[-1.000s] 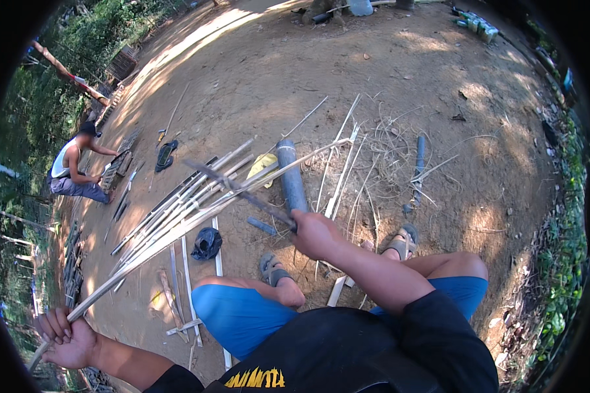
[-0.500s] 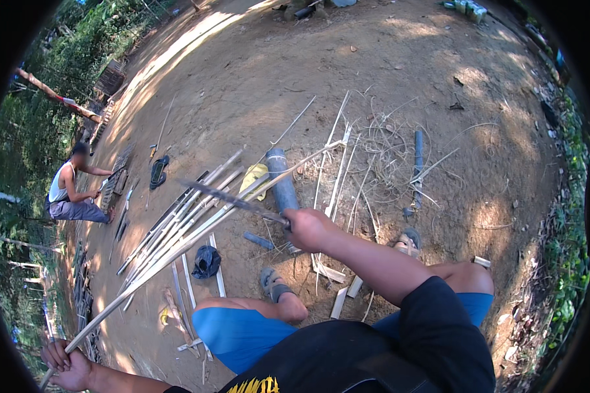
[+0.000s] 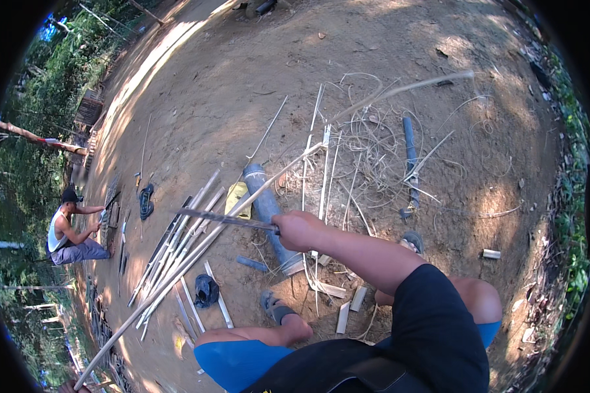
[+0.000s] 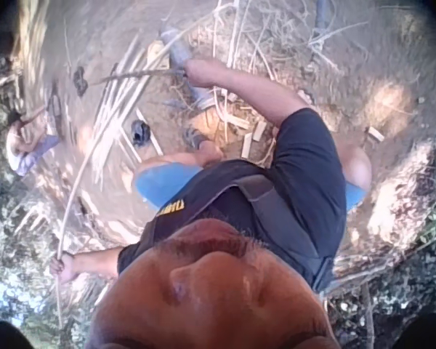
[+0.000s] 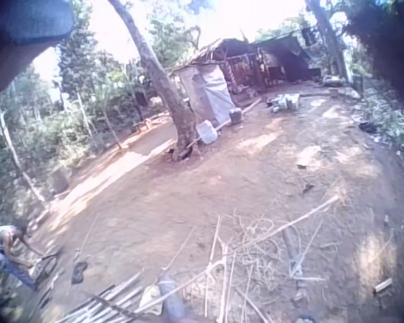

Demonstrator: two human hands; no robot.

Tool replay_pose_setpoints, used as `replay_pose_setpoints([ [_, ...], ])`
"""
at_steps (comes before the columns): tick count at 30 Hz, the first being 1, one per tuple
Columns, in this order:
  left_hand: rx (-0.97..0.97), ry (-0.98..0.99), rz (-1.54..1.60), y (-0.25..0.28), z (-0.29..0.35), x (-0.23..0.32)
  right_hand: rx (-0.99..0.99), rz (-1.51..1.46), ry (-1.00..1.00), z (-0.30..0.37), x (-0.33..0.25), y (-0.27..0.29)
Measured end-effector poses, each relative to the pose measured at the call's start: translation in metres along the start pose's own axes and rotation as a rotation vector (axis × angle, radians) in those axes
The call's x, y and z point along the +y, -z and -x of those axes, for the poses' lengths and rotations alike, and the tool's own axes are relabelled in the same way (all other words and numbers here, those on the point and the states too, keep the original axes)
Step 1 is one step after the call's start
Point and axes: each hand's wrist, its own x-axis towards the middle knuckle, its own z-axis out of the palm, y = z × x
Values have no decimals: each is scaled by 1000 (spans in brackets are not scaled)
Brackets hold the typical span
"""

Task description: The person uses a large blade to shave and thin strips of wood while sitting on the ground, handling several strips and smoothing their surfaces.

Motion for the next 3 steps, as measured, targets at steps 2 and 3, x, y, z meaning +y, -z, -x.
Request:
replay_pose_setpoints([
  [2, 59, 5, 110, -37, 17, -46, 76, 6, 39, -8, 9, -2],
  [3, 6, 1, 106, -17, 4, -33, 78, -5, 41, -12, 12, -2],
])
